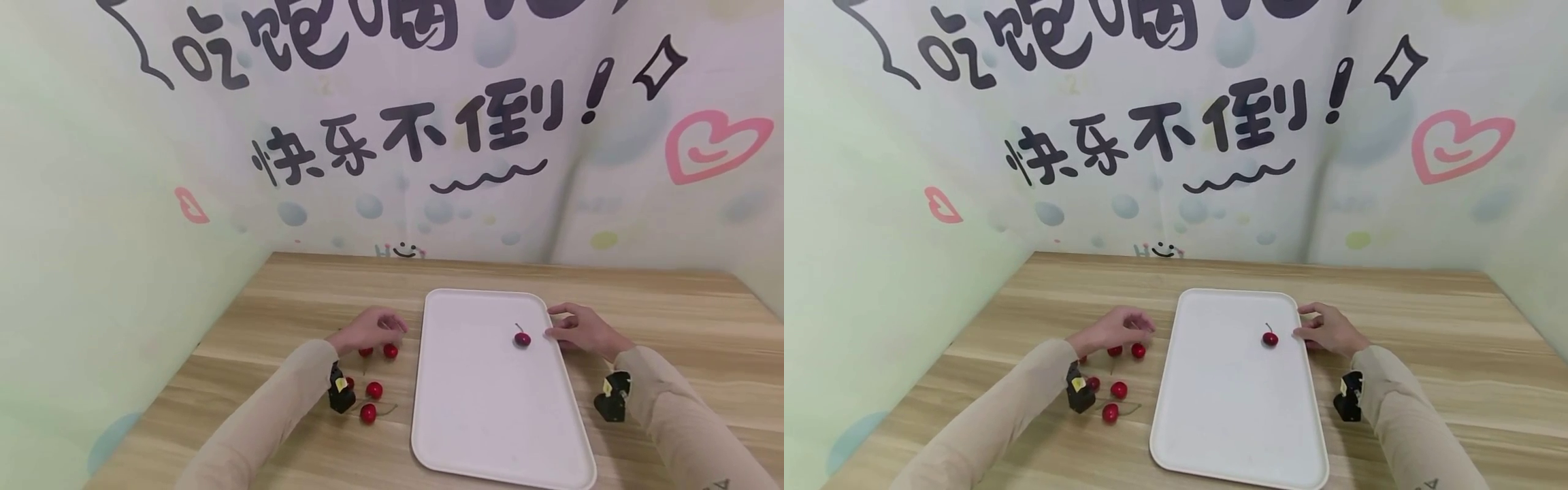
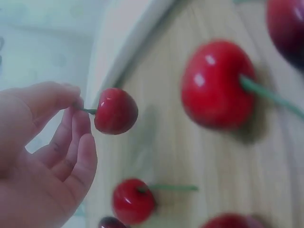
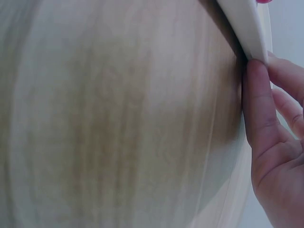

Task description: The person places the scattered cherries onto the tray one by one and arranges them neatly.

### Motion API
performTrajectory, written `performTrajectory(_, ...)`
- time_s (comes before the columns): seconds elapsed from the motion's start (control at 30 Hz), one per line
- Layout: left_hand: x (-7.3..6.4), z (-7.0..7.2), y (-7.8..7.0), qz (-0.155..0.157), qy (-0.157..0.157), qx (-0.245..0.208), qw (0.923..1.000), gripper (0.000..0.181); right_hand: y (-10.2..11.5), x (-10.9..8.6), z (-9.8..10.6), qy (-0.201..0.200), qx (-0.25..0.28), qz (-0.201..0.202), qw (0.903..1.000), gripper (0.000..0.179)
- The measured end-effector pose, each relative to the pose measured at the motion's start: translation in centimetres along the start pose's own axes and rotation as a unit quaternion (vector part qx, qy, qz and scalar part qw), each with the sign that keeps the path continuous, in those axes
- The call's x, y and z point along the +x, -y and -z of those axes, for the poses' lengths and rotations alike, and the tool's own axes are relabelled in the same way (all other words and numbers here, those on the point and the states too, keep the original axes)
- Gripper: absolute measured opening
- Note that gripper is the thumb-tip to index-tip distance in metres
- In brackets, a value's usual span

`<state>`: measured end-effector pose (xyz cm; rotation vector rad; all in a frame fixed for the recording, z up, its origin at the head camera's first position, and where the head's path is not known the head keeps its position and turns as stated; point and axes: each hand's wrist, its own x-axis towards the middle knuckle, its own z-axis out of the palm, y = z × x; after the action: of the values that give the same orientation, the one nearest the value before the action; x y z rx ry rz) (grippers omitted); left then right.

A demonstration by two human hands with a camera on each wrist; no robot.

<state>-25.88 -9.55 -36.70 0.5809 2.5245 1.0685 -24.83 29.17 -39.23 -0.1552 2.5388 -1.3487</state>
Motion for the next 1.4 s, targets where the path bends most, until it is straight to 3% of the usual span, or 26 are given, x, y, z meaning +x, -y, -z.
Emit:
performTrajectory(0.2, 0.5, -0.2, -1.8, -0.029, -0.010, -0.020, 0.9993, 0.015, -0.1, 0.1, 0.1, -0.002, -0.010, -0.004, 0.9999, 0.061)
performTrajectory(0.37, 1.1, -1.3, -3.2, -0.036, -0.001, -0.050, 0.9981, 0.015, -0.2, 0.2, 0.0, 0.002, -0.003, -0.010, 0.9999, 0.061)
performTrajectory(0.67, 2.5, -3.6, -5.9, -0.006, 0.006, -0.042, 0.9991, 0.009, -0.3, 0.1, 0.1, 0.002, 0.002, -0.001, 1.0000, 0.062)
performTrajectory(0.8, 3.3, -4.4, -6.9, -0.008, 0.011, -0.049, 0.9987, 0.009, -0.3, 0.1, 0.1, 0.002, 0.009, 0.001, 1.0000, 0.061)
performTrajectory(1.17, 6.9, -6.2, -9.3, -0.003, -0.018, -0.057, 0.9982, 0.012, -0.3, 0.0, 0.0, 0.002, 0.023, 0.000, 0.9997, 0.058)
performTrajectory(1.4, 8.7, -7.5, -9.5, 0.015, -0.032, -0.078, 0.9963, 0.012, -0.2, 0.0, 0.0, -0.002, 0.027, 0.006, 0.9996, 0.055)
